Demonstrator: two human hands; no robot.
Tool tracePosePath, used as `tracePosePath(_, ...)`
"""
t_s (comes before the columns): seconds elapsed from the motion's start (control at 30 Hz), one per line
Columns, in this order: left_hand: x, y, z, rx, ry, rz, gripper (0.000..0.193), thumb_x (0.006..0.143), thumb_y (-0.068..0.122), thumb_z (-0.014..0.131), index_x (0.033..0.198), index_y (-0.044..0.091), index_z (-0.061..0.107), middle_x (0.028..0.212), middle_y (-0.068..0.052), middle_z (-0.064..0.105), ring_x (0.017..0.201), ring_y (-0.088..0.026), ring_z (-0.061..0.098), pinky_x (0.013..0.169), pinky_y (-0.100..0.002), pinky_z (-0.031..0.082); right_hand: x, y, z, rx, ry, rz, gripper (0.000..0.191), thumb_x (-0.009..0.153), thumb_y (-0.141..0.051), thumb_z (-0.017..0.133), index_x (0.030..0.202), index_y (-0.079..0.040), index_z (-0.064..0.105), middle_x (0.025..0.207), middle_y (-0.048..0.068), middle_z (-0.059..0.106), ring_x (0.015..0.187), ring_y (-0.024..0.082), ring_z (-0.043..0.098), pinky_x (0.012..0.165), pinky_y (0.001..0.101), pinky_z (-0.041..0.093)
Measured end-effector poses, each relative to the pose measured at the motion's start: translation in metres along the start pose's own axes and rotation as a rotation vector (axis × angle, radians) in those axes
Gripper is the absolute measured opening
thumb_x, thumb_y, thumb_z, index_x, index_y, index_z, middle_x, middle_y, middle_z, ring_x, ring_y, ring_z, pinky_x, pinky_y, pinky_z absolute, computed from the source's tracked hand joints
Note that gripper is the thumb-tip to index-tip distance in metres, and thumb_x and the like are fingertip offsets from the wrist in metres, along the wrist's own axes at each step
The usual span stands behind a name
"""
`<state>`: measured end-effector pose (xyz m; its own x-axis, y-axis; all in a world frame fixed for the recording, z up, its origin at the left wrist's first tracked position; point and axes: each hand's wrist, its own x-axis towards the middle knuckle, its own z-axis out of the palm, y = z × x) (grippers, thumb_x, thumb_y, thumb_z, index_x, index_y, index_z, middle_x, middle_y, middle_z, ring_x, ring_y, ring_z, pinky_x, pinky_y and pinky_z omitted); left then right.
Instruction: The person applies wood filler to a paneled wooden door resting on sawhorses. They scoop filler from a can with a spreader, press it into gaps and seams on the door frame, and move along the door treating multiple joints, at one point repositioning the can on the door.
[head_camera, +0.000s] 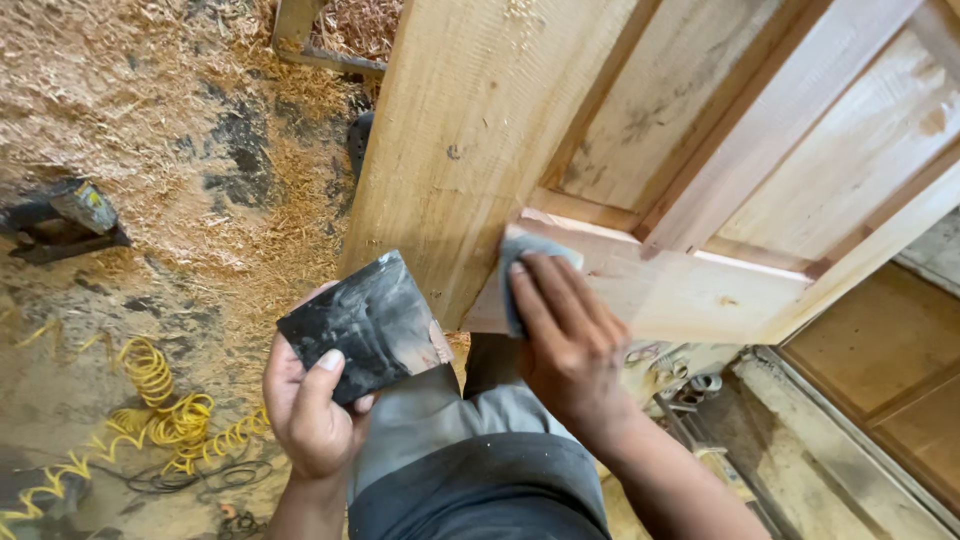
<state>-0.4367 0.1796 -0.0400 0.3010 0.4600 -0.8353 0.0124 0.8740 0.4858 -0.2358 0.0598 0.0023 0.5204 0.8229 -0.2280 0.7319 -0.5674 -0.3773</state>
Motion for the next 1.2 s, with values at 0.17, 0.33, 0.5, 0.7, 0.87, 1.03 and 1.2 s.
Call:
tracePosePath(0.17, 0.0, 0.006, 0.014, 0.052, -0.137, 0.016, 0.044, 0.094, 0.003, 0.047, 0.138, -0.003, 0.053, 0.094, -0.007, 0.064, 0.059, -0.006, 0.052, 0.045, -0.021, 0.043, -0.02, -0.003, -0.027, 0.335, -0.056, 0.121, 0.035, 0.083, 0.008, 0.068, 0.117, 0.001, 0.072, 0.115, 0.019, 0.076, 0.105, 0.032, 0.075, 0.088, 0.0398, 0.058)
tracePosePath(0.33, -0.036, 0.019, 0.067, 0.138, -0.266, -0.056, 0.03, 0.096, 0.004, 0.045, 0.124, 0.002, 0.056, 0.087, -0.003, 0.065, 0.052, -0.006, 0.049, 0.04, -0.022, 0.04, -0.082, -0.05, -0.061, 0.547, 0.422, 0.345, 0.034, 0.094, 0.008, 0.061, 0.127, 0.003, 0.066, 0.122, 0.02, 0.074, 0.115, 0.027, 0.074, 0.105, 0.0367, 0.056)
tracePosePath(0.5, -0.077, 0.046, 0.124, -0.008, -0.518, -0.064, 0.026, 0.097, 0.001, 0.046, 0.121, 0.0, 0.056, 0.083, -0.004, 0.061, 0.05, -0.007, 0.049, 0.04, -0.023, 0.04, -0.129, -0.069, -0.083, 0.442, 0.355, 0.262, 0.03, 0.092, 0.008, 0.065, 0.122, 0.004, 0.069, 0.116, 0.023, 0.075, 0.107, 0.029, 0.076, 0.094, 0.0355, 0.06)
tracePosePath(0.7, -0.109, 0.055, 0.164, 0.224, -0.649, 0.058, 0.031, 0.095, 0.002, 0.044, 0.123, 0.003, 0.058, 0.087, -0.002, 0.064, 0.056, -0.005, 0.05, 0.045, -0.021, 0.042, -0.162, -0.071, -0.123, 0.382, 0.735, 0.406, 0.03, 0.093, 0.008, 0.064, 0.123, 0.006, 0.067, 0.115, 0.022, 0.075, 0.106, 0.03, 0.076, 0.094, 0.0378, 0.061)
tracePosePath(0.87, -0.124, 0.047, 0.18, 0.276, -0.752, 0.001, 0.028, 0.099, 0.002, 0.044, 0.125, -0.001, 0.056, 0.085, -0.004, 0.06, 0.057, -0.006, 0.048, 0.046, -0.021, 0.041, -0.18, -0.063, -0.12, 0.467, 0.543, 0.356, 0.03, 0.092, 0.008, 0.064, 0.121, 0.006, 0.068, 0.119, 0.024, 0.073, 0.111, 0.036, 0.073, 0.096, 0.0416, 0.061)
tracePosePath(1.03, -0.116, 0.02, 0.193, 0.744, -1.152, 0.345, 0.034, 0.092, -0.002, 0.045, 0.124, -0.003, 0.056, 0.1, -0.003, 0.065, 0.083, -0.005, 0.061, 0.074, -0.021, 0.053, -0.214, -0.009, -0.146, 0.251, 0.564, 0.187, 0.038, 0.087, 0.01, 0.062, 0.122, -0.002, 0.069, 0.12, 0.016, 0.073, 0.111, 0.032, 0.074, 0.098, 0.0389, 0.061)
tracePosePath(1.2, -0.131, -0.032, 0.202, 0.833, -0.91, 0.137, 0.033, 0.092, -0.002, 0.044, 0.12, -0.002, 0.062, 0.086, -0.003, 0.066, 0.06, -0.007, 0.054, 0.05, -0.023, 0.046, -0.238, 0.02, -0.148, 0.332, 0.306, 0.178, 0.049, 0.071, 0.008, 0.064, 0.116, -0.007, 0.074, 0.117, 0.012, 0.076, 0.1, 0.03, 0.074, 0.082, 0.0379, 0.061)
